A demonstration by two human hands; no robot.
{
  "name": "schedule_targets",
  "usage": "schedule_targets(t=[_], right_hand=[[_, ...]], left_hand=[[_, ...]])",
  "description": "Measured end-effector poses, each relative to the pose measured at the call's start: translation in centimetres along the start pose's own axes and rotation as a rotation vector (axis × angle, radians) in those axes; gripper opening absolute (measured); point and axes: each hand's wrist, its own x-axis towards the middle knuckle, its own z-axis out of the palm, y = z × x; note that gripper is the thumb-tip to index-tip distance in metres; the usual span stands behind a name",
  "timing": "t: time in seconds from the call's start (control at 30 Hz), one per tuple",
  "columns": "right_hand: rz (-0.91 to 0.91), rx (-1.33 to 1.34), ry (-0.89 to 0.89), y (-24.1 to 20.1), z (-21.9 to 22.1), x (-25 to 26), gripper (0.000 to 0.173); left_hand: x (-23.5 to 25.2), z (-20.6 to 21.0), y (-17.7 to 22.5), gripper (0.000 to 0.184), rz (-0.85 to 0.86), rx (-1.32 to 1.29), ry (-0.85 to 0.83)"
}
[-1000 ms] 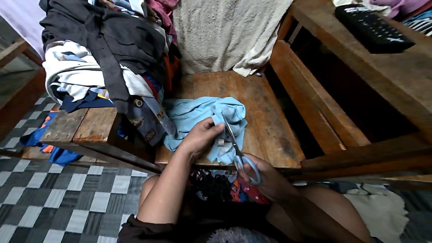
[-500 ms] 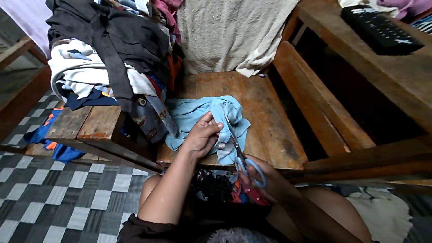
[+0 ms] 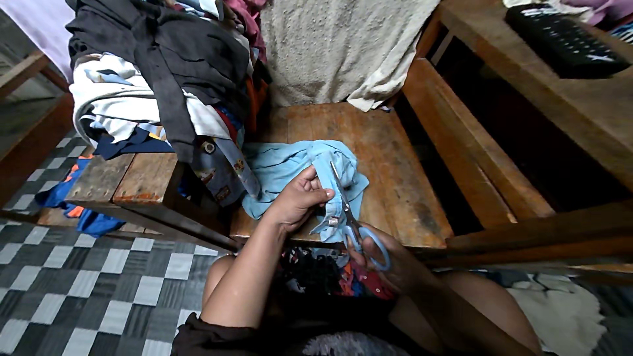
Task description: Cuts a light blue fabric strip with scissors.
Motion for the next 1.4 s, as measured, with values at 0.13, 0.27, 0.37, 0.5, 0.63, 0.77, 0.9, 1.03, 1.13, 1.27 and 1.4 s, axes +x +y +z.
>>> schedule_targets(t=[0.13, 0.27, 0.37, 0.5, 0.63, 0.77, 0.9, 1.03, 1.13, 1.27, 1.4], right_hand=[[0.009, -0.049, 0.054, 0.1, 0.4, -0.2, 0.049], [0.005, -0.004, 0.038, 0.1, 0.4, -0.2, 0.046], [-0.031, 0.015, -0.018, 0.3, -0.1, 0.0, 0.047], [-0.041, -0.003, -0.026, 0.3, -0.2, 0.2, 0.051], [-0.011, 0.025, -0.016, 0.2, 0.1, 0.0, 0.046], [0.016, -0.032, 0.021, 0.1, 0.4, -0.1, 0.047], [0.022, 0.006, 0.031, 0.2, 0.5, -0.1, 0.047], [-0.033, 0.068, -0.067, 0.9, -0.1, 0.2, 0.049], [-0.072, 0.063, -0.088, 1.0, -0.1, 0.3, 0.048], [-0.061, 0.038, -0.054, 0.8, 0.1, 0.3, 0.048], [-0.012, 0.027, 0.026, 0.4, 0.6, 0.1, 0.049]], left_hand=[[0.1, -0.2, -0.2, 0.046, 0.010, 0.010, -0.001], [0.1, -0.1, -0.1, 0.048, 0.001, 0.027, -0.004], [-0.1, 0.0, 0.0, 0.052, -0.044, 0.085, -0.029], [-0.3, 0.2, 0.1, 0.052, -0.067, 0.122, -0.054], [-0.3, 0.1, 0.3, 0.053, -0.074, 0.135, -0.053], [-0.3, -0.2, 0.4, 0.052, -0.074, 0.147, -0.047], [-0.4, -0.2, 0.5, 0.053, -0.072, 0.141, -0.059], [-0.4, 0.0, 0.4, 0.056, -0.086, 0.160, -0.088], [-0.4, 0.1, 0.3, 0.055, -0.098, 0.166, -0.102], [-0.4, 0.1, 0.2, 0.054, -0.093, 0.154, -0.099], [-0.4, 0.1, 0.3, 0.053, -0.086, 0.148, -0.108]])
